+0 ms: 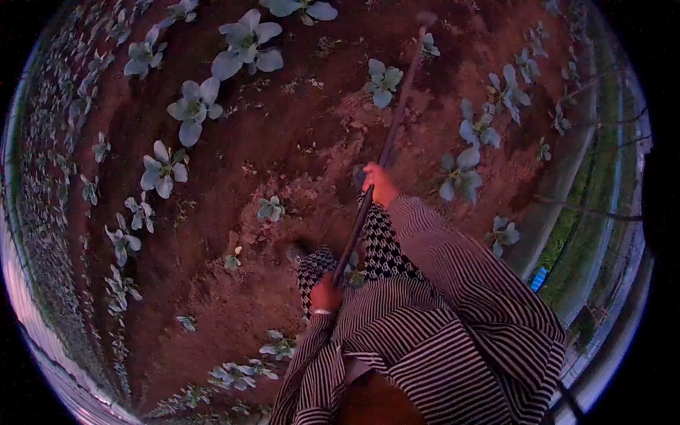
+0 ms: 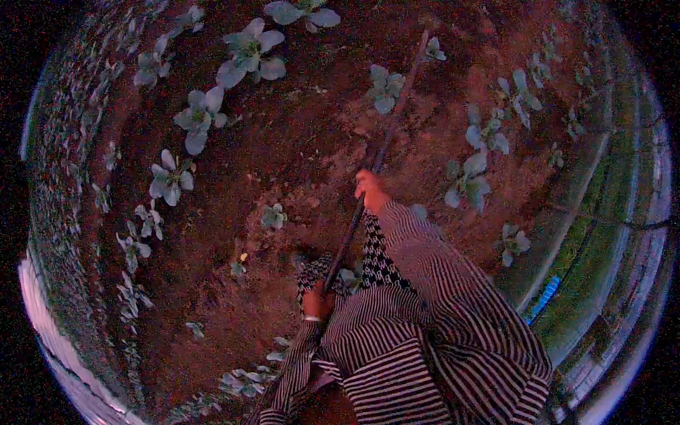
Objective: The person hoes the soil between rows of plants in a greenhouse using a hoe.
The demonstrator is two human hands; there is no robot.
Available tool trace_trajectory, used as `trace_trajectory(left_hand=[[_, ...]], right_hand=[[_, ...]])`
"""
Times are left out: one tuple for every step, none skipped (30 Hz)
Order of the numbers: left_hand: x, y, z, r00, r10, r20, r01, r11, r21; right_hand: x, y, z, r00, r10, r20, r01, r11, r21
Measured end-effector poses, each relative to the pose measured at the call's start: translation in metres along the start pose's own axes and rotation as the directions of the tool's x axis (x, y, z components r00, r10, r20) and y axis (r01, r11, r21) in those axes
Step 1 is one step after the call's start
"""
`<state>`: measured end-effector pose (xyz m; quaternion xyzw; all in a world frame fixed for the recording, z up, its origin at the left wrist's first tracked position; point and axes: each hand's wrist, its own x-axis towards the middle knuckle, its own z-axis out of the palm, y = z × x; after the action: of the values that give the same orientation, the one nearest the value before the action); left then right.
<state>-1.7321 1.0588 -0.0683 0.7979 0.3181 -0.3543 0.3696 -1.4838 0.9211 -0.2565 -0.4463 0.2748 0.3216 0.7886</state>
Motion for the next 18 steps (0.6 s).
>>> trace_trajectory(left_hand=[[0.004, -0.008, 0.009, 0.997, 0.072, -0.017, -0.072, 0.997, -0.034], [0.002, -0.026, 0.013, 0.988, 0.149, -0.036, -0.151, 0.987, -0.058], [0.006, -0.046, 0.019, 0.977, 0.205, -0.052, -0.208, 0.975, -0.075], [0.009, -0.066, 0.029, 0.965, 0.254, -0.066, -0.259, 0.961, -0.094], [0.0, -0.079, 0.026, 0.952, 0.297, -0.079, -0.304, 0.945, -0.117], [-0.01, -0.091, 0.021, 0.923, 0.334, -0.191, -0.365, 0.918, -0.157], [-0.019, -0.103, 0.013, 0.95, 0.282, -0.131, -0.303, 0.934, -0.188], [-0.022, -0.105, -0.003, 0.973, 0.224, -0.062, -0.232, 0.948, -0.219], [-0.03, -0.112, -0.014, 0.985, 0.17, -0.002, -0.166, 0.957, -0.238], [-0.032, -0.129, -0.01, 0.991, 0.127, 0.033, -0.118, 0.973, -0.198], [-0.044, -0.139, -0.011, 0.988, 0.153, -0.013, -0.152, 0.966, -0.208], [-0.062, -0.147, -0.015, 0.982, 0.179, -0.057, -0.187, 0.959, -0.214], [-0.079, -0.155, -0.015, 0.975, 0.201, -0.099, -0.218, 0.951, -0.217], [-0.09, -0.172, -0.003, 0.989, 0.146, -0.034, -0.148, 0.983, -0.108], [-0.102, -0.181, -0.004, 0.989, 0.111, 0.098, -0.103, 0.991, -0.082], [-0.114, -0.189, -0.004, 0.972, 0.072, 0.223, -0.061, 0.997, -0.057], [-0.125, -0.207, 0.001, 0.976, 0.133, 0.174, -0.127, 0.991, -0.045], [-0.137, -0.227, 0.004, 0.974, 0.189, 0.122, -0.186, 0.982, -0.032]], right_hand=[[-0.008, -0.014, 0.018, 0.996, 0.026, -0.09, -0.028, 0.999, -0.029], [-0.029, -0.027, 0.051, 0.983, 0.042, -0.179, -0.052, 0.998, -0.047], [-0.043, -0.03, 0.074, 0.962, 0.055, -0.268, -0.076, 0.995, -0.065], [-0.052, -0.022, 0.081, 0.982, -0.011, -0.189, -0.005, 0.996, -0.086], [-0.067, -0.01, 0.09, 0.991, -0.072, -0.11, 0.061, 0.993, -0.105], [-0.081, 0.001, 0.101, 0.991, -0.135, -0.025, 0.131, 0.984, -0.117], [-0.094, 0.014, 0.114, 0.984, -0.177, -0.028, 0.171, 0.976, -0.132], [-0.102, 0.021, 0.134, 0.977, -0.212, -0.035, 0.204, 0.967, -0.153], [-0.114, 0.03, 0.15, 0.967, -0.253, -0.033, 0.245, 0.955, -0.165], [-0.115, 0.043, 0.155, 0.972, -0.229, -0.056, 0.211, 0.949, -0.233], [-0.112, 0.061, 0.152, 0.975, -0.206, -0.082, 0.174, 0.939, -0.296], [-0.11, 0.082, 0.145, 0.977, -0.184, -0.112, 0.134, 0.926, -0.354], [-0.105, 0.107, 0.124, 0.984, -0.177, 0.006, 0.162, 0.885, -0.437], [-0.095, 0.142, 0.094, 0.98, -0.16, 0.12, 0.199, 0.834, -0.514], [-0.091, 0.185, 0.071, 0.988, -0.128, 0.086, 0.15, 0.931, -0.334], [-0.095, 0.231, 0.047, 0.994, -0.09, 0.065, 0.098, 0.985, -0.143], [-0.109, 0.263, 0.039, 0.996, -0.075, 0.045, 0.079, 0.992, -0.103], [-0.123, 0.289, 0.04, 0.999, -0.038, 0.017, 0.039, 0.996, -0.085]])
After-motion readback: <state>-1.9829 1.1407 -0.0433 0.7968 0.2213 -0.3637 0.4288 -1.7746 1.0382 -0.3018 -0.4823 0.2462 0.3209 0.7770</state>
